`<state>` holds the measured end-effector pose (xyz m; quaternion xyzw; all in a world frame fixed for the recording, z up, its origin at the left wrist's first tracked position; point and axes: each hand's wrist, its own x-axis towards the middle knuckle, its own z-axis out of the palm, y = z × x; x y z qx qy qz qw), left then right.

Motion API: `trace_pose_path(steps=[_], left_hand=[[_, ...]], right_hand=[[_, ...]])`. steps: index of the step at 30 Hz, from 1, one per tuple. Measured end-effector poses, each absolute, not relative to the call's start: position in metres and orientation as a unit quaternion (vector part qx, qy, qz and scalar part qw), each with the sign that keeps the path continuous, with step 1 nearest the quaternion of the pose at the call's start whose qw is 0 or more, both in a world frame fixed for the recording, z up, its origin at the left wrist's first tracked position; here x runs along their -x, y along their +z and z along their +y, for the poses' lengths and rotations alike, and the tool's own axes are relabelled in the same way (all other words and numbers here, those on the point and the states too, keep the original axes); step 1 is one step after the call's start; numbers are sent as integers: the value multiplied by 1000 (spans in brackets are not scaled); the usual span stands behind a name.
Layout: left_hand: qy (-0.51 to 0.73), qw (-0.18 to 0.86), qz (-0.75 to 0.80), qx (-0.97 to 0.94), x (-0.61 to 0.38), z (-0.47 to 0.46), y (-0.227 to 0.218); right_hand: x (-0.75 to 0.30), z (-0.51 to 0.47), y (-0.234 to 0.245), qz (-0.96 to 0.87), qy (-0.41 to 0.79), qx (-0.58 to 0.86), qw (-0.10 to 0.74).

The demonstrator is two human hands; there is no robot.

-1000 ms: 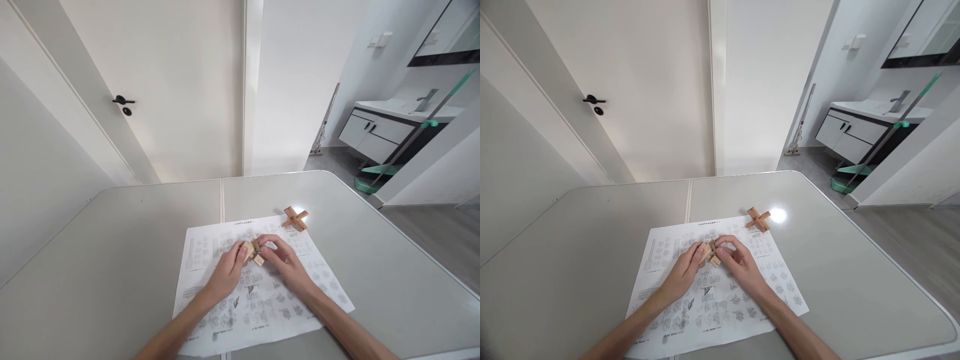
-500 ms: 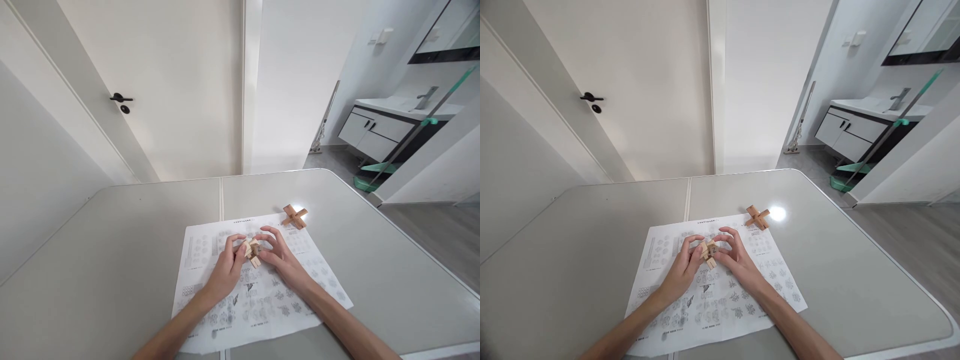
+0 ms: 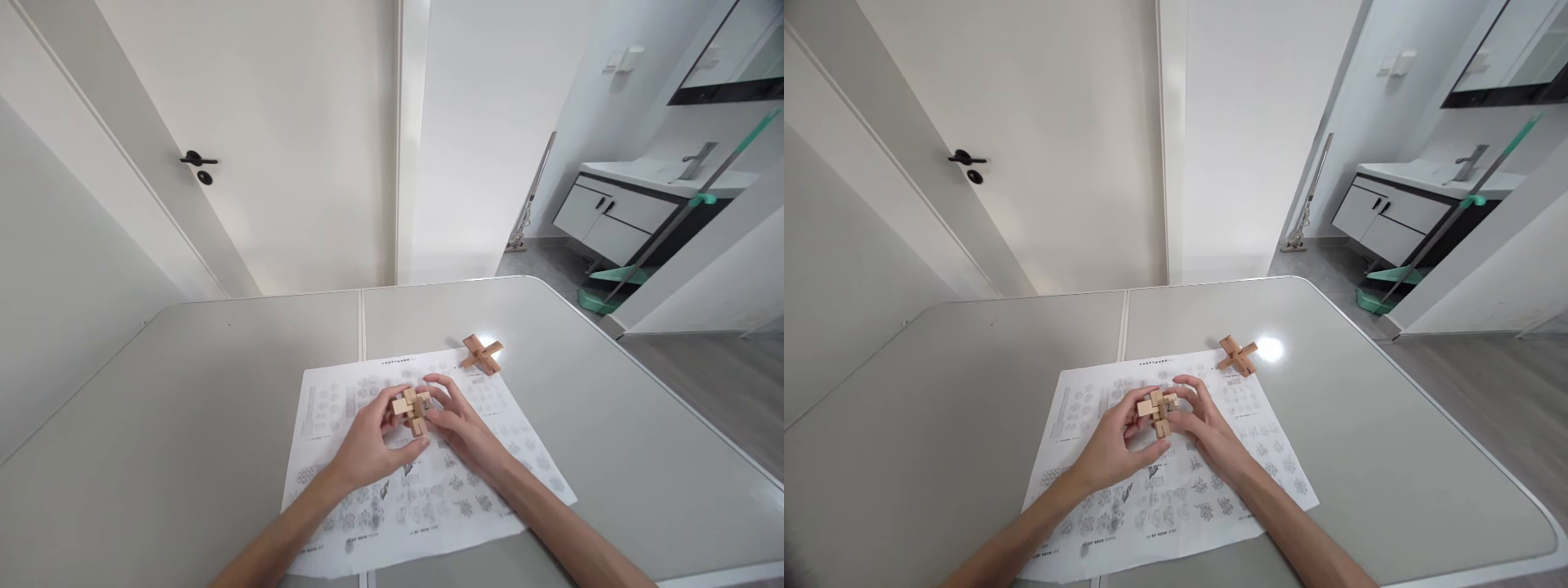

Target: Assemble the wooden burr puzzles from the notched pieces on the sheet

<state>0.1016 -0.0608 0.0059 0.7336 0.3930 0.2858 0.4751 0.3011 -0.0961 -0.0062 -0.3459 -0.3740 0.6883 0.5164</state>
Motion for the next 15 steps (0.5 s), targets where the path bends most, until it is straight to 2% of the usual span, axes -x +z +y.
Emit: trace_pose_path(steps=[15], left_hand=[[326, 385, 404, -763, -104, -64, -3]], right_hand=[[-301, -98, -6, -361, 717, 323, 502]])
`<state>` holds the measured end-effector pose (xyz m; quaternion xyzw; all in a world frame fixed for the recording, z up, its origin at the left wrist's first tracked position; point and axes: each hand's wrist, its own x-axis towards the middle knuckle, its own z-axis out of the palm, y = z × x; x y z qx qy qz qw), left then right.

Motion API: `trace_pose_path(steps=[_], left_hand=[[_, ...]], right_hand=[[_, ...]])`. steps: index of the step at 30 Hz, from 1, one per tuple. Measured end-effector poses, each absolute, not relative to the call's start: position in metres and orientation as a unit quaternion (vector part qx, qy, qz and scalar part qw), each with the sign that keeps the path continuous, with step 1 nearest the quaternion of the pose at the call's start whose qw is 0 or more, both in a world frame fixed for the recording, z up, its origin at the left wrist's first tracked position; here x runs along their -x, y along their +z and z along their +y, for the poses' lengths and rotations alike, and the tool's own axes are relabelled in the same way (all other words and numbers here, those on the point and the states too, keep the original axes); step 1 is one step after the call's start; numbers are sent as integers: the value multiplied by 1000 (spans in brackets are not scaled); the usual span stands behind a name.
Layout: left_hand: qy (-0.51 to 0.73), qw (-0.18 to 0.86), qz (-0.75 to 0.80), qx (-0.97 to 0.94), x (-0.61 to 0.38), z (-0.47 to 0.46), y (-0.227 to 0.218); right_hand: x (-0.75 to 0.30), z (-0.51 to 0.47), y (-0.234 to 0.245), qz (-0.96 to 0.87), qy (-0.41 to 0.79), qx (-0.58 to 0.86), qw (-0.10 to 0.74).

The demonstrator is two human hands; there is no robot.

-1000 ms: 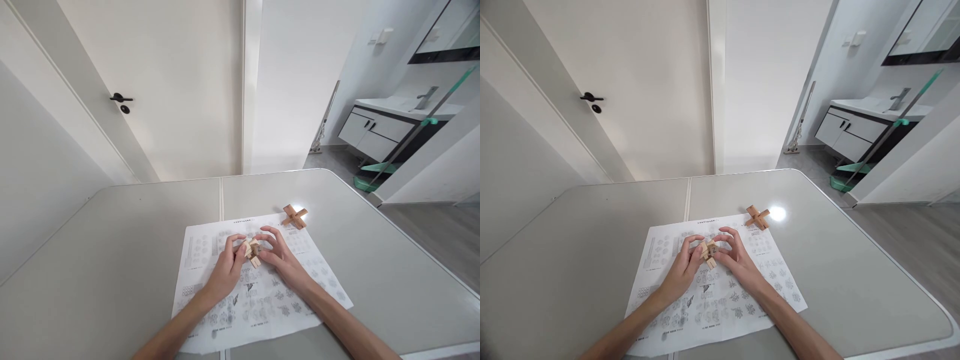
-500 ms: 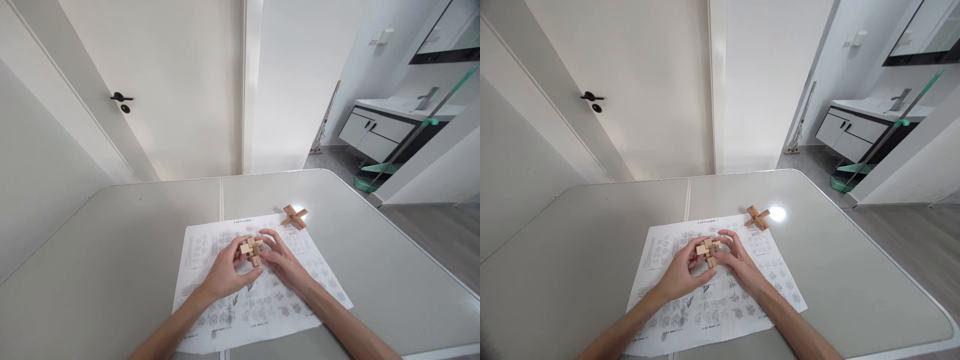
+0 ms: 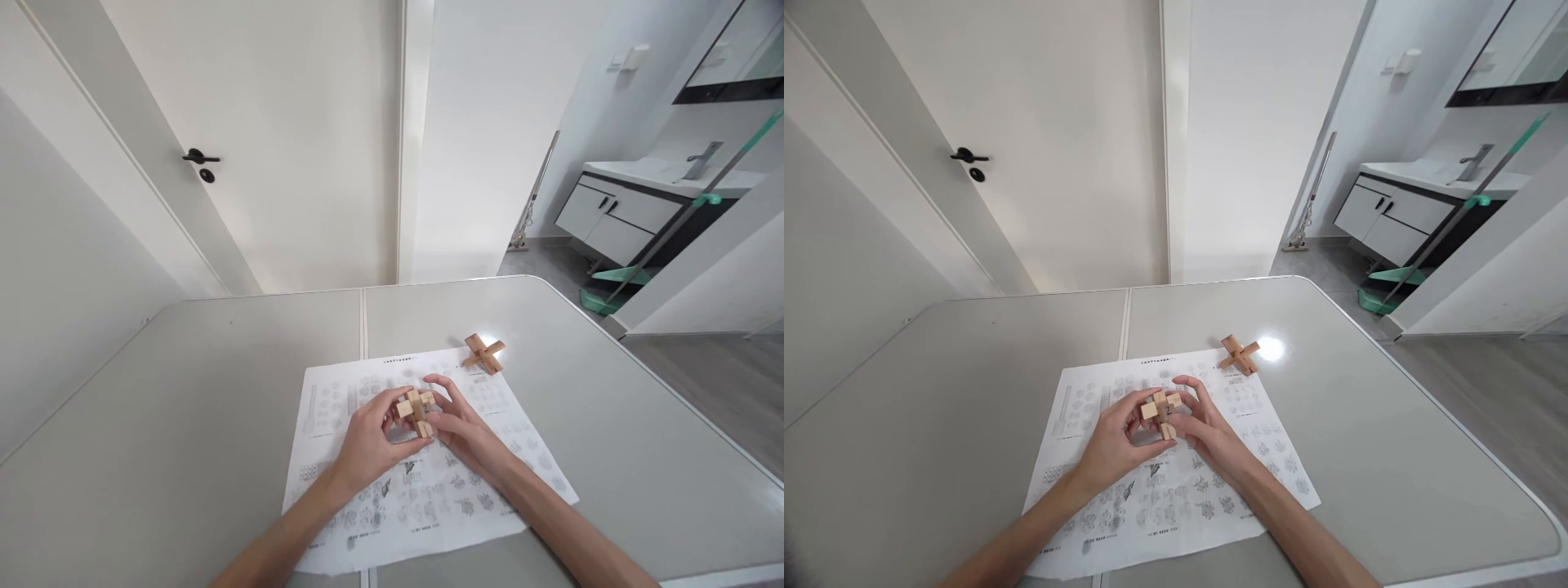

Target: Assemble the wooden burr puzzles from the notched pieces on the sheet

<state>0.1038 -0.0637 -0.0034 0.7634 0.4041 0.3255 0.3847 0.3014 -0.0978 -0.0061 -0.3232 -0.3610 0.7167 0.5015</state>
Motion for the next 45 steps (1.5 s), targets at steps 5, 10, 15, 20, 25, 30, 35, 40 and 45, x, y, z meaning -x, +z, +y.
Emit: trace_pose_path(steps=[5, 10, 15, 20, 25, 30, 35, 40, 45], left_hand=[[318, 312, 403, -800, -103, -63, -1], [322, 324, 411, -789, -101, -61, 4], [332, 369, 418, -761, -101, -60, 2], [337, 340, 407, -778, -100, -60, 0], [338, 260, 360, -830, -94, -56, -1], [324, 128, 311, -884, -85, -47, 2], [293, 66, 275, -913, -79, -39, 4], [288, 92, 295, -907, -78, -36, 3], [247, 213, 301, -896, -78, -36, 8]], right_hand=[[-301, -102, 6, -386, 714, 329, 484], [-299, -102, 10, -419, 684, 349, 485], [-294, -97, -1, -438, 643, 367, 510], [-294, -93, -6, -463, 606, 400, 508], [-299, -93, -4, -485, 583, 415, 503], [-301, -91, -5, -520, 559, 419, 492], [-301, -90, -6, -526, 553, 423, 488], [-298, -91, 0, -502, 593, 408, 480], [-298, -91, 2, -445, 671, 370, 463]])
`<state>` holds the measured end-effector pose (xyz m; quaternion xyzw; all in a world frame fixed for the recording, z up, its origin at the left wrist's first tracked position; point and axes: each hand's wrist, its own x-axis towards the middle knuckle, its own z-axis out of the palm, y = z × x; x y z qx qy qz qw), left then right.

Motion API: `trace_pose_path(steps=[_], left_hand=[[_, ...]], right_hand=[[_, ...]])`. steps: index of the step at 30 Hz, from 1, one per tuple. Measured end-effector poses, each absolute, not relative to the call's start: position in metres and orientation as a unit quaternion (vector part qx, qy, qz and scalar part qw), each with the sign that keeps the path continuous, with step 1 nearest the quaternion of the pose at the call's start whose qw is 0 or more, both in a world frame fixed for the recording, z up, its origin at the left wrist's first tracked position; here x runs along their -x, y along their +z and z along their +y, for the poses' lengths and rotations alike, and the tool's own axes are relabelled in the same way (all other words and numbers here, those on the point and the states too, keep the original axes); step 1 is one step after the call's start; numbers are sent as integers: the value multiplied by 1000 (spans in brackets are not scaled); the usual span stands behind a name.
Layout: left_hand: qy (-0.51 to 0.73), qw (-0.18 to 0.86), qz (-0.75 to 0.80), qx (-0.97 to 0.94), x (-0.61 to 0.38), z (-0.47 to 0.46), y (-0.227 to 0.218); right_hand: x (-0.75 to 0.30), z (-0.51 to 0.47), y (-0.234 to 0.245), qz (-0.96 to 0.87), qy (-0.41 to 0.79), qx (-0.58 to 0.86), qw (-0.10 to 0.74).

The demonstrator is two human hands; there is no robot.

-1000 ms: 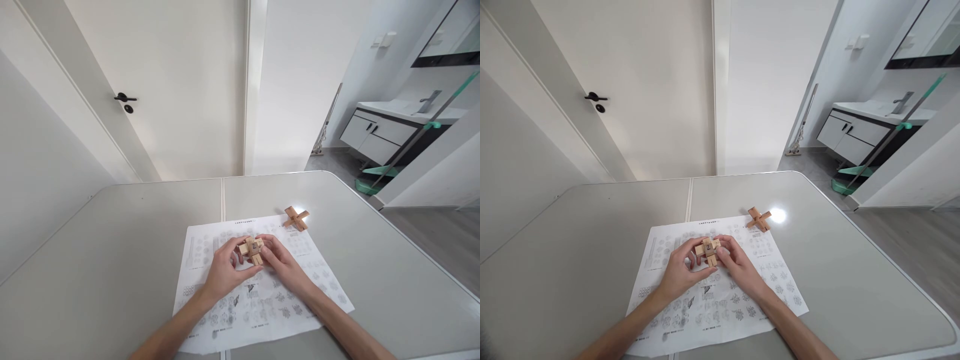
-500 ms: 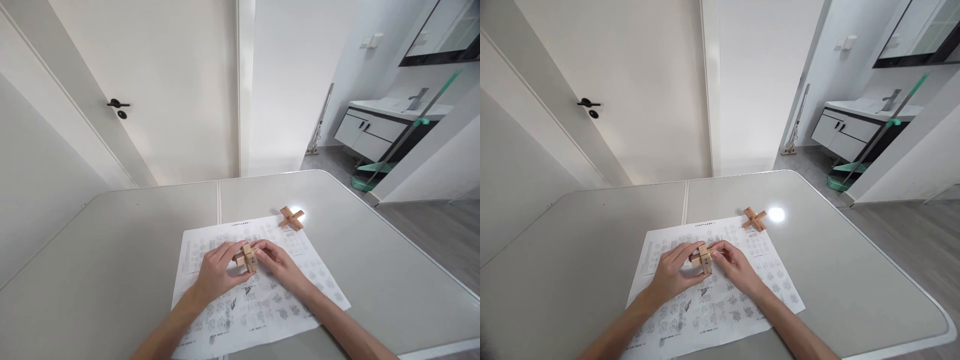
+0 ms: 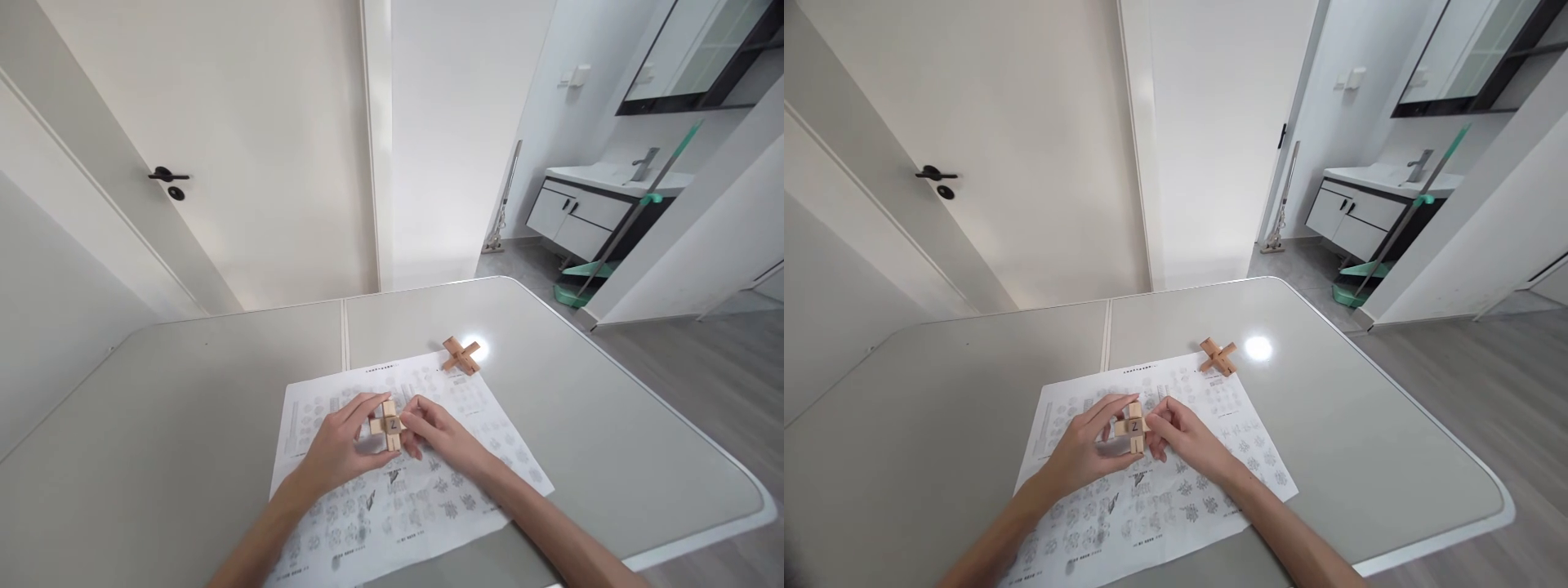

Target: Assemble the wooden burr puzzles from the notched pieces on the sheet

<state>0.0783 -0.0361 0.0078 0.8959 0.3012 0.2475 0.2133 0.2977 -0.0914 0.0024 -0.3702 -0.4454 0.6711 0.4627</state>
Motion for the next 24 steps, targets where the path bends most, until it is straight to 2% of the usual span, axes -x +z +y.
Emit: trace_pose_path(steps=[5, 9, 13, 24], left_hand=[[260, 304, 351, -847, -80, -35, 7], [257, 321, 394, -822, -81, -34, 2], [250, 303, 406, -826, -85, -36, 0], [211, 211, 370, -880, -90, -37, -6]], right_hand=[[-306, -83, -10, -281, 760, 343, 476], [-314, -74, -23, -177, 748, 348, 537], [-318, -71, -27, -148, 715, 355, 584], [-314, -73, -19, -149, 742, 327, 566]])
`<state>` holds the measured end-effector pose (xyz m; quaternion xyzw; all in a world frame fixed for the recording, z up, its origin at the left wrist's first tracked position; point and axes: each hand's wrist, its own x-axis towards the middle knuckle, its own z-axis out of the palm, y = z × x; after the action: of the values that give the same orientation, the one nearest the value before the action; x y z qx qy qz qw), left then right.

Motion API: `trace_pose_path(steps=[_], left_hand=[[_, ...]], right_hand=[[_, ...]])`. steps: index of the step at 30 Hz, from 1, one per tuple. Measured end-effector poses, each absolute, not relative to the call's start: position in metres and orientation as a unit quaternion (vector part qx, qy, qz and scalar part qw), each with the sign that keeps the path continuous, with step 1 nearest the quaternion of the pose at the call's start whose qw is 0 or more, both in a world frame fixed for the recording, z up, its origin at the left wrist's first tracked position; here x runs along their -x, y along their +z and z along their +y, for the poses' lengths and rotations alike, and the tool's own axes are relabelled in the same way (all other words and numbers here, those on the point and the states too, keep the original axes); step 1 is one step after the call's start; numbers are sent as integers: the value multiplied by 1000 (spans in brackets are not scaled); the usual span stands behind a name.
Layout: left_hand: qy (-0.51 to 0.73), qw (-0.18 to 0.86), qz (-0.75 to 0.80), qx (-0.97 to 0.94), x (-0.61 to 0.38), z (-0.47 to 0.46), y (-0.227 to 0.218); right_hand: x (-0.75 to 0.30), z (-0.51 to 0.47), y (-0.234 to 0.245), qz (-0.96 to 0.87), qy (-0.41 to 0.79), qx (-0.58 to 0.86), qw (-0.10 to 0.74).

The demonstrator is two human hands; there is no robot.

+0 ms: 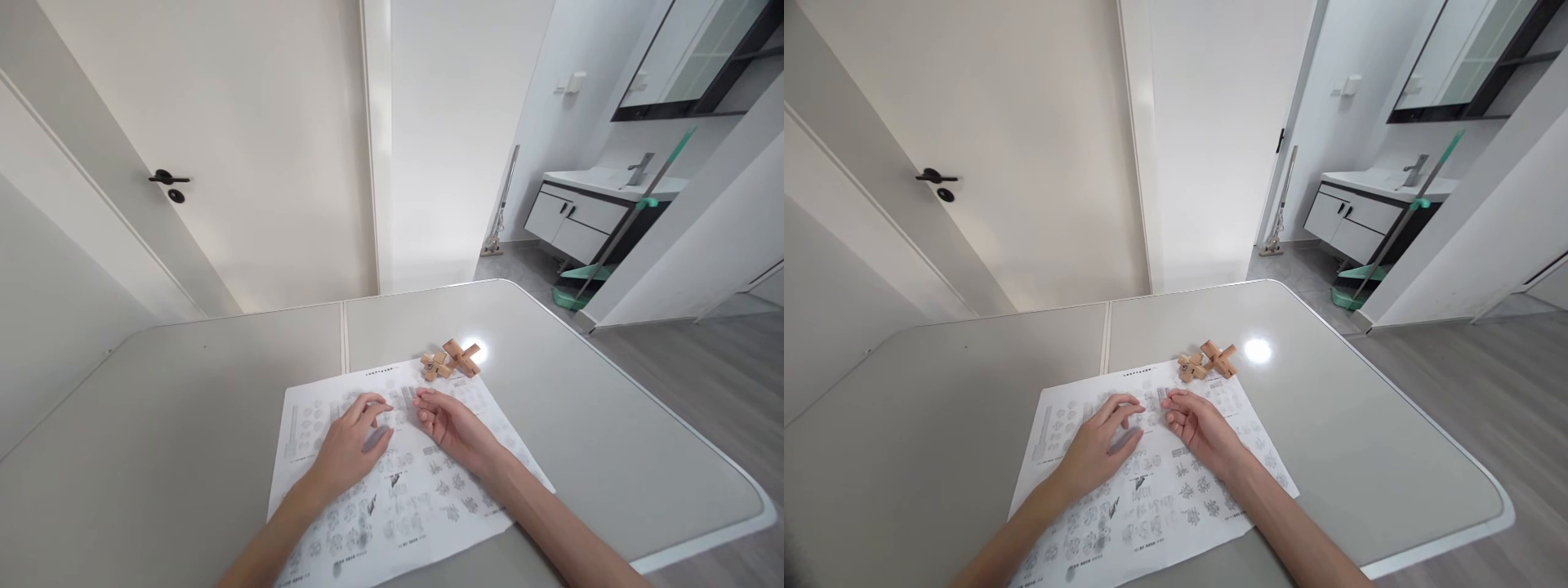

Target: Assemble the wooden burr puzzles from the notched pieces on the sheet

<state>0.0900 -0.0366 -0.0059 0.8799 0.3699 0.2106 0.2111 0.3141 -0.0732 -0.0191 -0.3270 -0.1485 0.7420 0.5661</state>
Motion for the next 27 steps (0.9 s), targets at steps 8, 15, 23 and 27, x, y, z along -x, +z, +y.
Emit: trace_pose_path(steps=[8, 15, 23, 27], left_hand=[[209, 169, 332, -904, -89, -39, -9], [192, 160, 334, -909, -88, -39, -10], [207, 162, 330, -907, -89, -39, -8], [207, 165, 329, -906, -89, -39, -9]], right_hand=[[-314, -75, -19, -132, 750, 308, 571], [-316, -73, -24, -124, 744, 301, 584], [-317, -70, -25, -98, 739, 263, 613], [-320, -70, -23, -109, 722, 258, 633]])
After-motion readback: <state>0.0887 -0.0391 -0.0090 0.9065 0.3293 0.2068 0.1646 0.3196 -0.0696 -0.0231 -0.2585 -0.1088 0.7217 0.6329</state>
